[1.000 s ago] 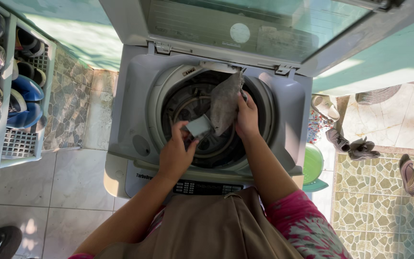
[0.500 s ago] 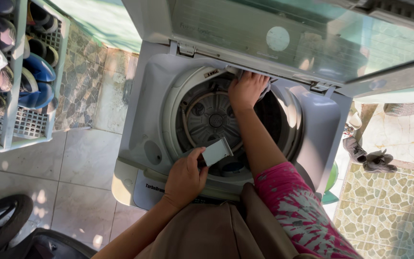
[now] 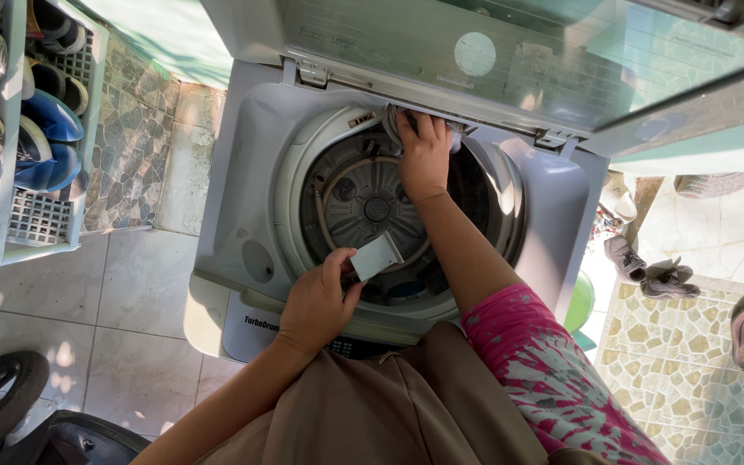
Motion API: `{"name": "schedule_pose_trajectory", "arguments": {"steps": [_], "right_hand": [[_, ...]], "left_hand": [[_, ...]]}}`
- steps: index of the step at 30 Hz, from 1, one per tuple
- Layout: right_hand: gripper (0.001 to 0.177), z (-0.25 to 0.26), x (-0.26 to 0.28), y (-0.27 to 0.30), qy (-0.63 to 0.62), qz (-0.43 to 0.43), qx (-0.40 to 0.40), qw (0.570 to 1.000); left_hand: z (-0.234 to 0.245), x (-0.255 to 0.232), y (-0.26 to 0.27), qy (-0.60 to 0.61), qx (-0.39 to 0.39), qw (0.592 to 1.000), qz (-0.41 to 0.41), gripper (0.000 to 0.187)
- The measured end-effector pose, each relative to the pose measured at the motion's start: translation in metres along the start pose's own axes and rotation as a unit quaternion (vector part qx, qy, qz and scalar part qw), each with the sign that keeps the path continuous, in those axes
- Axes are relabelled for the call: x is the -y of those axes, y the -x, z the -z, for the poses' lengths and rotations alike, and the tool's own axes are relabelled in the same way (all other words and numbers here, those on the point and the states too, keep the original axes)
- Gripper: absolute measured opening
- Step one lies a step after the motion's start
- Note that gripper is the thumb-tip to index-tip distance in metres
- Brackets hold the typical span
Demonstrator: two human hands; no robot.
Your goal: The person wipes the interior and rim of a top-loading washing machine with a cloth and removes a plastic filter component to clean its various surfaces.
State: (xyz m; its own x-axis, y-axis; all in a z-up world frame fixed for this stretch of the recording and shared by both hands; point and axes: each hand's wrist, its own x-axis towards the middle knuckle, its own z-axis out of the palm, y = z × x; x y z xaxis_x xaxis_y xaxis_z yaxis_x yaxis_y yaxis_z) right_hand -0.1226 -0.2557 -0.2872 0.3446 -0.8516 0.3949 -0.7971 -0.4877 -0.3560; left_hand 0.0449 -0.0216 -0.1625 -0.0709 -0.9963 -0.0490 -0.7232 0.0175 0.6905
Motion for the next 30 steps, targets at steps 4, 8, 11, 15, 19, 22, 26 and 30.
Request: {"name": "schedule_pose_trajectory", "arguments": {"steps": [4, 8, 11, 15, 19, 22, 26, 30], "right_hand": [[0.042, -0.009, 0.001, 0.049, -0.074, 0.03, 0.122, 0.989], [0.051, -0.028, -0.015, 0.082, -0.151, -0.107, 0.056, 0.981], [0.046, -0.023, -0.029, 0.069, -0.193, -0.166, -0.01, 0.967], [0.049, -0.012, -0.011, 0.046, -0.18, -0.123, -0.097, 0.971], [0.067, -0.03, 0.013, 0.024, -0.014, -0.084, -0.077, 0.993], [0.072, -0.038, 0.017, 0.002, 0.075, -0.109, -0.019, 0.991], [0.069, -0.057, 0.009, -0.018, 0.107, -0.132, -0.004, 0.985], [0.056, -0.081, -0.01, -0.023, 0.14, -0.143, 0.007, 0.98]], "left_hand": [[0.001, -0.001, -0.002, 0.013, 0.005, 1.0, 0.004, 0.053], [0.004, -0.002, -0.005, 0.045, -0.008, 0.999, 0.005, 0.054], [0.003, 0.003, -0.006, 0.007, -0.002, 1.0, 0.011, 0.054], [0.006, 0.003, -0.003, 0.038, -0.006, 0.999, 0.015, 0.055], [0.005, 0.006, 0.0, 0.045, -0.011, 0.999, -0.009, 0.054], [0.003, 0.009, -0.003, 0.046, -0.004, 0.999, -0.016, 0.054], [0.001, 0.011, -0.002, 0.06, -0.001, 0.998, -0.013, 0.055], [0.002, 0.011, -0.002, 0.058, -0.02, 0.997, -0.034, 0.056]]}}
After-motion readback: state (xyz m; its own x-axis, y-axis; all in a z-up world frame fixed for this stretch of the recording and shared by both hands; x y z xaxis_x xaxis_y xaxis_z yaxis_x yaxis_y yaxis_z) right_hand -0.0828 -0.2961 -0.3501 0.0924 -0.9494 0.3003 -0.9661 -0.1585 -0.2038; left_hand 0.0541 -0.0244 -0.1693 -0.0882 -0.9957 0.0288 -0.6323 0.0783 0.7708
